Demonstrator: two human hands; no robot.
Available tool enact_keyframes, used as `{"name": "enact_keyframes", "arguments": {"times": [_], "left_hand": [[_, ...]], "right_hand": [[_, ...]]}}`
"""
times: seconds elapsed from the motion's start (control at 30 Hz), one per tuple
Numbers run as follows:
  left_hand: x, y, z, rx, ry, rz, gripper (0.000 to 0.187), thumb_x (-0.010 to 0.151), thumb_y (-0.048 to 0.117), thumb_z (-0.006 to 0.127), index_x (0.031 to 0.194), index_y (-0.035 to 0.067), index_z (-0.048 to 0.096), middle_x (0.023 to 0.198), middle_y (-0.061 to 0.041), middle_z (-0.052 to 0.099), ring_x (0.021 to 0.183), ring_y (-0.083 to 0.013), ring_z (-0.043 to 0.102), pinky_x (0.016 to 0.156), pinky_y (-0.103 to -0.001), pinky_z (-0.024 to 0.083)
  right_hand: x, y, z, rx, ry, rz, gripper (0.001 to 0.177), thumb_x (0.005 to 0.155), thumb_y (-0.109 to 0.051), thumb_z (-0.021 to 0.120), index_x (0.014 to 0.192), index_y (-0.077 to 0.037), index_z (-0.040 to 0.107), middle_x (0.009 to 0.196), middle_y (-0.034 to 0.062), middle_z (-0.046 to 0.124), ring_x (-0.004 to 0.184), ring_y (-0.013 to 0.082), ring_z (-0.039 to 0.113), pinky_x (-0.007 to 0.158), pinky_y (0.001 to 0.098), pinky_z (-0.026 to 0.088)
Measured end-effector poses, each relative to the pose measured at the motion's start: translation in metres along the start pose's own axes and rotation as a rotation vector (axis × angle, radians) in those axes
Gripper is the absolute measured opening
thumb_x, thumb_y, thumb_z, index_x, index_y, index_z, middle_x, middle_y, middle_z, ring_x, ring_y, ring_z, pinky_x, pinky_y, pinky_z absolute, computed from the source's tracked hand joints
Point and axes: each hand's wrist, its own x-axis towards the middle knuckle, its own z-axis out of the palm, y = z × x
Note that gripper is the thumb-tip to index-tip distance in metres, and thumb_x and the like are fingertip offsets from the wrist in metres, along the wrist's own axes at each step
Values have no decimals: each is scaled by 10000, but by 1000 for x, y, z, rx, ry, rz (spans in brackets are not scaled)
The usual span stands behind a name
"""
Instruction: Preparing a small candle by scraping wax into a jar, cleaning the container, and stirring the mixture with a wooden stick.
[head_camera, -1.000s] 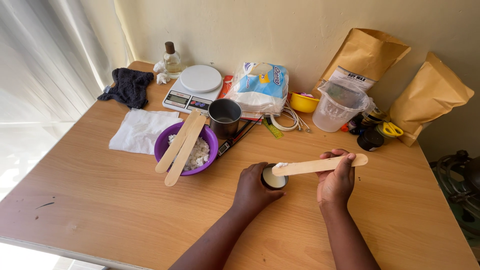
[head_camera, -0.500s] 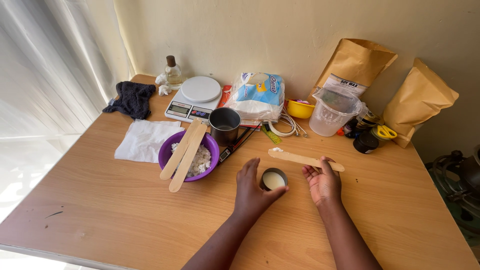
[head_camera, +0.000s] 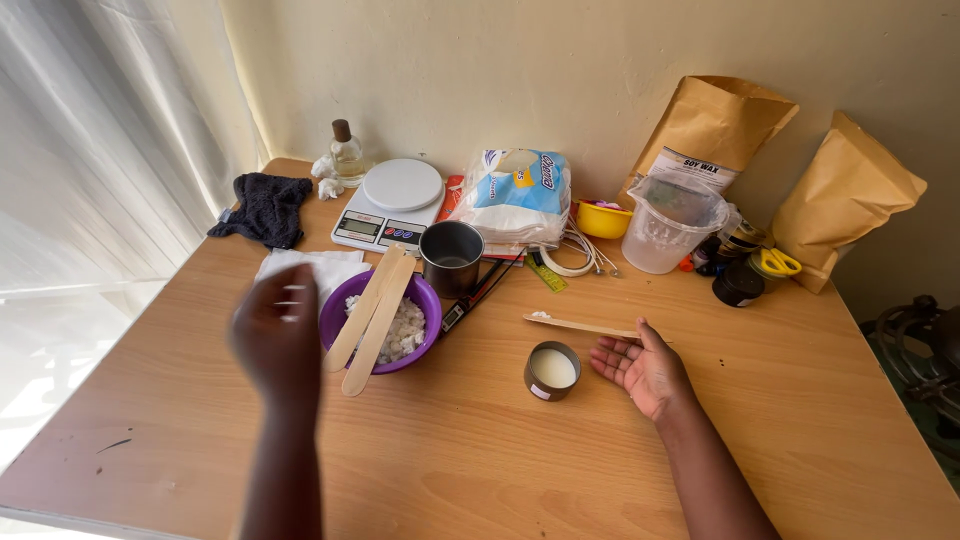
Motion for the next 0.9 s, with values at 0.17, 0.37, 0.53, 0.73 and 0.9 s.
{"name": "enact_keyframes", "arguments": {"times": [0.17,0.37,0.53,0.73,0.9], "left_hand": [[45,-84,-4,542,-486,-486,418,779,296,613,1190,223,642,1107,-68,622,1058,-272,477,784,-402,435],[44,-154,-3,824,-393,-328,256,864,364,601,983,199,756,1091,-72,653,1058,-347,504,811,-454,429],[41,-70,-33,592,143,172,132,910,144,621,900,64,726,859,-92,697,800,-308,593,734,-399,430],[-6,71,1,-199,-234,-44,151,858,167,641,981,86,675,753,16,659,626,-54,543,551,-227,449],[-68,104,62,-1034,-786,-908,149,694,108,609,838,73,602,619,-18,570,565,-126,597,502,-239,488]], "right_hand": [[-23,-15,-1,44,-96,183,505,955,-373,420,1129,96,487,1103,244,582,1027,331,577,950,447,469],[-29,-14,-24,198,-200,325,521,957,-321,378,1207,125,480,1146,227,590,1040,282,585,969,393,466],[-73,-19,-6,117,-274,215,497,946,-320,373,1222,69,511,1166,200,596,966,256,578,869,382,475],[-139,-28,66,-148,-311,-610,174,889,-78,483,1042,-13,534,1059,268,661,868,304,637,805,408,522],[-128,-33,89,-227,-321,-659,646,805,-80,603,1381,-174,326,1358,-20,412,1274,136,376,986,335,420]]}}
